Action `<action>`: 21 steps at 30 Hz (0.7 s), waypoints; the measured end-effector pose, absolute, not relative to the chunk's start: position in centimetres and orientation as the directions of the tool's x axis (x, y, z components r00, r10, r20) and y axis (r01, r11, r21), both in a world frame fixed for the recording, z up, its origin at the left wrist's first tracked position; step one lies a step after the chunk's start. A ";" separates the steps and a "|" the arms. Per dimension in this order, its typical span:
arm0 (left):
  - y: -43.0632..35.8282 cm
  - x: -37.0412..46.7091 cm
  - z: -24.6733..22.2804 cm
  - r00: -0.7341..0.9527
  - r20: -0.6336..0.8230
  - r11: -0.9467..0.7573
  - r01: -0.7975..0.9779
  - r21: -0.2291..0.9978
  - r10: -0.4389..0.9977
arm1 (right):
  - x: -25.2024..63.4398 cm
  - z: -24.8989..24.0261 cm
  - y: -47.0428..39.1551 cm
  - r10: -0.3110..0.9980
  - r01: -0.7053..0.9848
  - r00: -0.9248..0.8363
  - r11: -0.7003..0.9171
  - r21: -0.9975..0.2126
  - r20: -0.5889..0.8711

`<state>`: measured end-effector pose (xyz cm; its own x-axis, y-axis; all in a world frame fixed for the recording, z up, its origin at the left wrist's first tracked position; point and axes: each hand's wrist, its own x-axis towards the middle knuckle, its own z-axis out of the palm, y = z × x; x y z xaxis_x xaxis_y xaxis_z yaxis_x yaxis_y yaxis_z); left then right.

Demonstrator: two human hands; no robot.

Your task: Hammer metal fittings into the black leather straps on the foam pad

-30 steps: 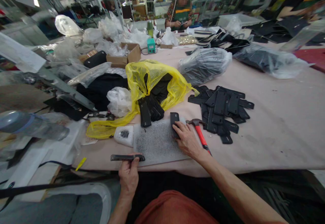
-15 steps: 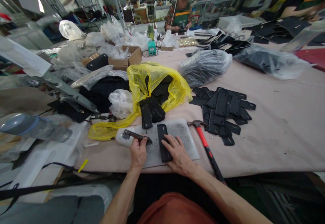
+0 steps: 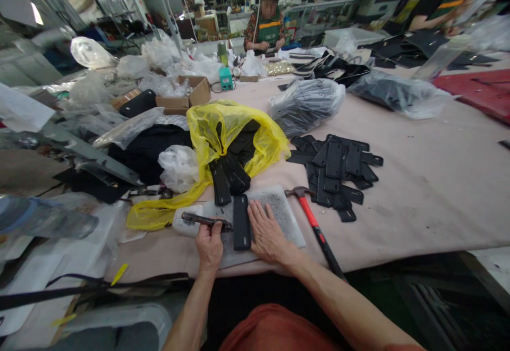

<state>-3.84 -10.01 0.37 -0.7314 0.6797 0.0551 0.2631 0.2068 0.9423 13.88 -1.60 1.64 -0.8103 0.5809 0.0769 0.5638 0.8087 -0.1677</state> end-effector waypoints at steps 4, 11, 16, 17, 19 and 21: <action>-10.0 -3.9 0.3 -0.752 0.048 0.185 0.223 0.957 0.657 | 12.0 1.7 -1.5 0.579 0.557 -0.812 0.807 -0.198 0.073; -10.1 -4.1 0.2 -0.830 0.018 0.138 0.113 0.984 0.557 | 11.0 2.4 -0.8 0.488 0.451 -0.870 0.847 -0.283 0.073; -10.3 -4.2 -0.2 -0.821 0.017 0.162 0.133 0.978 0.571 | 13.0 1.9 -1.1 0.592 0.553 -0.803 0.785 -0.278 0.074; -10.3 -4.2 -0.2 -0.816 0.019 0.158 0.135 0.978 0.578 | 13.5 1.8 -1.2 0.619 0.581 -0.782 0.766 -0.276 0.072; -10.3 -4.3 -0.2 -0.810 0.025 0.154 0.141 0.978 0.586 | 14.7 1.7 -1.4 0.672 0.635 -0.737 0.723 -0.271 0.065; -10.3 -4.3 -0.2 -0.805 0.026 0.156 0.147 0.977 0.593 | 15.6 1.6 -1.5 0.716 0.681 -0.696 0.683 -0.263 0.056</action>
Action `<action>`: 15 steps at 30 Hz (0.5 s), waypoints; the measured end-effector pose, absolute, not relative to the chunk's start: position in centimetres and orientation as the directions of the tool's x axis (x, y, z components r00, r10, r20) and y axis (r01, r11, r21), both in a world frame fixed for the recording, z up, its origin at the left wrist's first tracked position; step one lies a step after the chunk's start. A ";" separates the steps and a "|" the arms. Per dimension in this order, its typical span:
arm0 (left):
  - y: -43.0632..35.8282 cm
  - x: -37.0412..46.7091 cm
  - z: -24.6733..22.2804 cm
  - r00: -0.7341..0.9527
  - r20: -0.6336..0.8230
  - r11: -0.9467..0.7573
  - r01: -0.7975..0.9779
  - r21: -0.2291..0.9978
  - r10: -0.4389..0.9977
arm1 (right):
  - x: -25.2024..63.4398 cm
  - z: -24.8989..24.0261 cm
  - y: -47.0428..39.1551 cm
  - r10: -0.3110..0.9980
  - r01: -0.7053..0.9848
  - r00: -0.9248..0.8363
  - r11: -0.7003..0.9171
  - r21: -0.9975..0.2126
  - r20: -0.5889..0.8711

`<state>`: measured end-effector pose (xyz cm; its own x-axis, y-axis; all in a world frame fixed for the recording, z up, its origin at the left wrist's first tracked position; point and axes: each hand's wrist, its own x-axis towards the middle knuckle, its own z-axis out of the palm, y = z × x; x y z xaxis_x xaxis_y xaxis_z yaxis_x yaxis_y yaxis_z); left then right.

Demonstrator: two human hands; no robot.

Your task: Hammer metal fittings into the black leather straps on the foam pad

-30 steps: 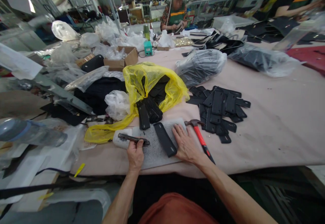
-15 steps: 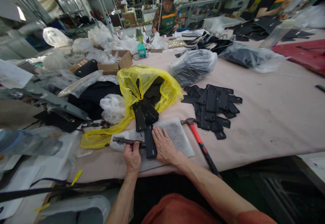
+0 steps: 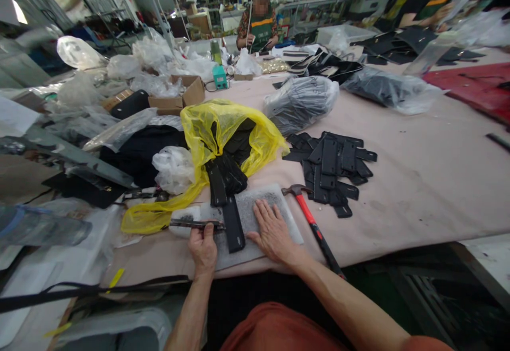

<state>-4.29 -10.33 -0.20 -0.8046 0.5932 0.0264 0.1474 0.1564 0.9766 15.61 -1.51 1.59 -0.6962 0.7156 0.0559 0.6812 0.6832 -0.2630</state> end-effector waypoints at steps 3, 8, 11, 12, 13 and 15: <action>-10.4 -4.3 -0.1 -0.794 0.015 0.163 0.144 0.976 0.608 | 16.7 1.4 -1.4 0.792 0.760 -0.608 0.601 -0.247 0.056; -10.3 -4.3 0.0 -0.789 -0.001 0.163 0.126 0.978 0.615 | 18.1 1.1 -0.2 0.931 0.900 -0.357 0.365 -0.239 0.080; -10.3 -4.3 -0.2 -0.781 -0.003 0.131 0.101 0.986 0.625 | 18.7 0.9 0.3 0.931 0.895 -0.357 0.363 -0.258 0.070; -10.3 -4.3 -0.2 -0.780 -0.001 0.120 0.095 0.988 0.626 | 18.8 0.8 0.4 0.926 0.888 -0.371 0.375 -0.267 0.067; -10.2 -4.3 -0.3 -0.781 0.002 0.115 0.095 0.989 0.625 | 19.0 0.6 0.5 0.922 0.880 -0.381 0.383 -0.281 0.065; -10.2 -4.3 -0.1 -0.784 0.009 0.123 0.109 0.986 0.621 | 19.3 0.0 0.6 0.919 0.861 -0.388 0.387 -0.330 0.065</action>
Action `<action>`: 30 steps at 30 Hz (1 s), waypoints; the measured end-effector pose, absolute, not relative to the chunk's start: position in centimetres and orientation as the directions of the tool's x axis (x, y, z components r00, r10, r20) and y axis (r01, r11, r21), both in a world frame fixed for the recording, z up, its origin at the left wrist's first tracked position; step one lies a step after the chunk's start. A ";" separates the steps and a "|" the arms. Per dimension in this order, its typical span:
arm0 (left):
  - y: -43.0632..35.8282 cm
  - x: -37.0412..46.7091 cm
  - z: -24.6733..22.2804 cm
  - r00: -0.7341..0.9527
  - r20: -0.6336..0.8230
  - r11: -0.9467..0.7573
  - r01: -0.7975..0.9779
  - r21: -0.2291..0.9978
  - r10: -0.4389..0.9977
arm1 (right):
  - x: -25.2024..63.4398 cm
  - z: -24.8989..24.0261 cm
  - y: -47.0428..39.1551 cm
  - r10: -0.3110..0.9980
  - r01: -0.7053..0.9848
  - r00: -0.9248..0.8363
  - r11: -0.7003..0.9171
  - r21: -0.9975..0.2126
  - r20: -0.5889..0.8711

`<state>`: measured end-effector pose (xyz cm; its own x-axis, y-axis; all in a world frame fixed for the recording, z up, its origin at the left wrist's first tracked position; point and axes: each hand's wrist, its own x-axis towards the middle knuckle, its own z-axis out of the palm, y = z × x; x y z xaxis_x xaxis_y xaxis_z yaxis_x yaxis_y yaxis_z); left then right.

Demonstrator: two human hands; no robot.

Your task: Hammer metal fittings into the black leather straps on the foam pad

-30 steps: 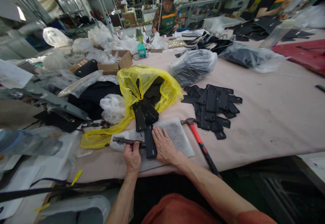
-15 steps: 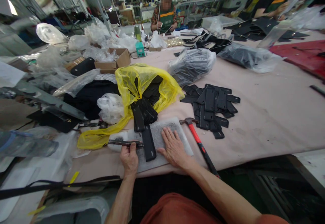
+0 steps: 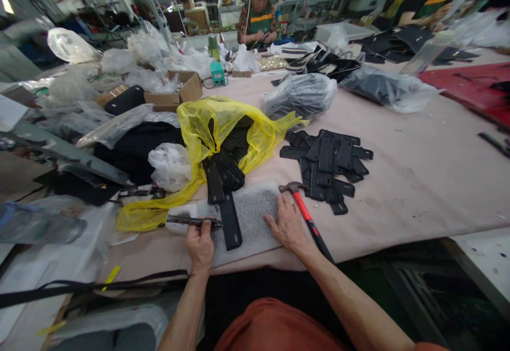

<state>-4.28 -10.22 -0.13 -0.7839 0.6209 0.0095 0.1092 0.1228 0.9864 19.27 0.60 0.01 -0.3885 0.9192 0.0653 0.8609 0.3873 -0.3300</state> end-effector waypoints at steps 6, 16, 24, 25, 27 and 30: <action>-10.2 -4.3 0.9 -0.798 0.047 0.198 0.205 0.958 0.601 | 20.2 -1.6 0.8 0.914 0.721 -0.397 0.364 -0.589 0.080; -10.9 -5.8 0.4 -0.801 0.098 0.226 0.281 0.933 0.591 | 19.9 -1.4 0.2 0.885 0.787 -0.463 0.386 -0.481 -0.048; -10.9 -5.2 0.8 -0.751 0.081 0.198 0.274 0.941 0.656 | 15.1 4.1 -2.4 0.831 0.704 -0.549 0.520 -0.484 0.093; -10.9 -5.2 0.9 -0.748 0.078 0.191 0.267 0.945 0.660 | 13.9 4.6 -3.0 0.780 0.650 -0.618 0.579 -0.492 0.101; -11.0 -5.3 1.1 -0.760 0.071 0.189 0.250 0.950 0.647 | 11.6 5.1 -3.9 0.657 0.531 -0.748 0.678 -0.508 0.095; -11.1 -5.6 1.0 -0.794 0.065 0.187 0.221 0.957 0.605 | 9.1 4.7 -4.3 0.501 0.408 -0.863 0.767 -0.496 0.065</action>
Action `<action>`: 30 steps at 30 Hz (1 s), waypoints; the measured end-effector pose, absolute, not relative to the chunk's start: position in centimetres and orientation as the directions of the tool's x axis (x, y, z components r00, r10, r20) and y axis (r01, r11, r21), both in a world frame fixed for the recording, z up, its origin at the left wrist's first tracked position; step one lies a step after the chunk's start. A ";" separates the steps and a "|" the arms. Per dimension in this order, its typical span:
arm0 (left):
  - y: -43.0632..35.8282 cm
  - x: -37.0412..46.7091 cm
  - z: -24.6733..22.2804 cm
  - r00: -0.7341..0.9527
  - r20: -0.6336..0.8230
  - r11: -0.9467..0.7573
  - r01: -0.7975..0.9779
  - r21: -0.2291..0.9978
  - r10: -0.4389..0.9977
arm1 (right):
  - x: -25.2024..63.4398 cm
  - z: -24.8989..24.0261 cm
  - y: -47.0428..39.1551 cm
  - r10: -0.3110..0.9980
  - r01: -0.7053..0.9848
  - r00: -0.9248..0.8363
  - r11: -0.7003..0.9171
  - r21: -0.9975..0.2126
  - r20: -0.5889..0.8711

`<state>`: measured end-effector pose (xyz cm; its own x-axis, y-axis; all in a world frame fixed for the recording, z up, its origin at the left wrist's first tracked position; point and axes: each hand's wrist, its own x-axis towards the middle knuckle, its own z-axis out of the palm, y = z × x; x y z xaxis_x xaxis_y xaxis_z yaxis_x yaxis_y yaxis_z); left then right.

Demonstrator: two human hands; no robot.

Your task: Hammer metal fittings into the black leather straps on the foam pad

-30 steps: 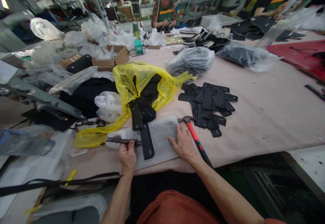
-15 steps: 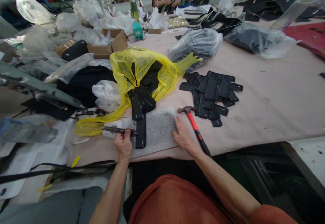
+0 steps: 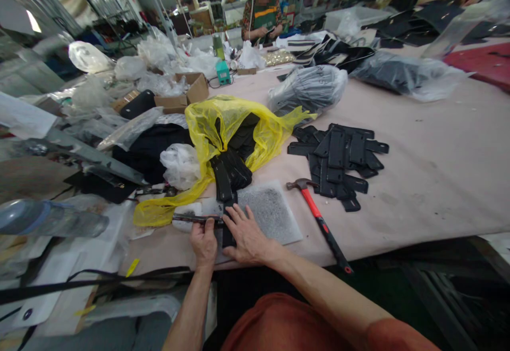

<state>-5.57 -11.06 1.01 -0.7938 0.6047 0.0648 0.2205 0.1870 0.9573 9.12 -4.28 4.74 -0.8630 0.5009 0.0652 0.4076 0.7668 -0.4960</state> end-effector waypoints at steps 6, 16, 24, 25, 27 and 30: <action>-11.1 -5.8 0.8 -0.792 0.057 0.176 0.205 0.963 0.608 | 9.2 3.8 -3.3 0.425 0.352 -0.897 0.855 -0.381 0.125; -11.0 -5.7 0.6 -0.842 0.050 0.196 0.182 0.963 0.537 | 7.6 5.1 -1.8 0.507 0.411 -0.849 0.808 -0.421 0.145; -11.1 -5.7 0.2 -0.855 0.050 0.198 0.176 0.964 0.516 | 9.7 4.4 -2.5 0.549 0.463 -0.829 0.778 -0.424 0.102; -11.1 -5.7 0.3 -0.851 0.045 0.197 0.172 0.965 0.523 | 10.6 4.3 -2.5 0.571 0.485 -0.814 0.767 -0.419 0.102; -11.1 -5.6 0.3 -0.844 0.038 0.193 0.166 0.967 0.534 | 12.6 4.1 -2.5 0.617 0.533 -0.780 0.741 -0.408 0.104; -11.0 -5.5 0.5 -0.841 0.038 0.190 0.166 0.968 0.540 | 14.9 3.6 -2.5 0.677 0.595 -0.728 0.702 -0.391 0.107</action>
<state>-5.54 -11.03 0.46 -0.8408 0.5400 0.0385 0.1661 0.1897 0.9677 14.93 -2.54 3.65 -0.7281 0.6770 0.1070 0.5954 0.7021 -0.3906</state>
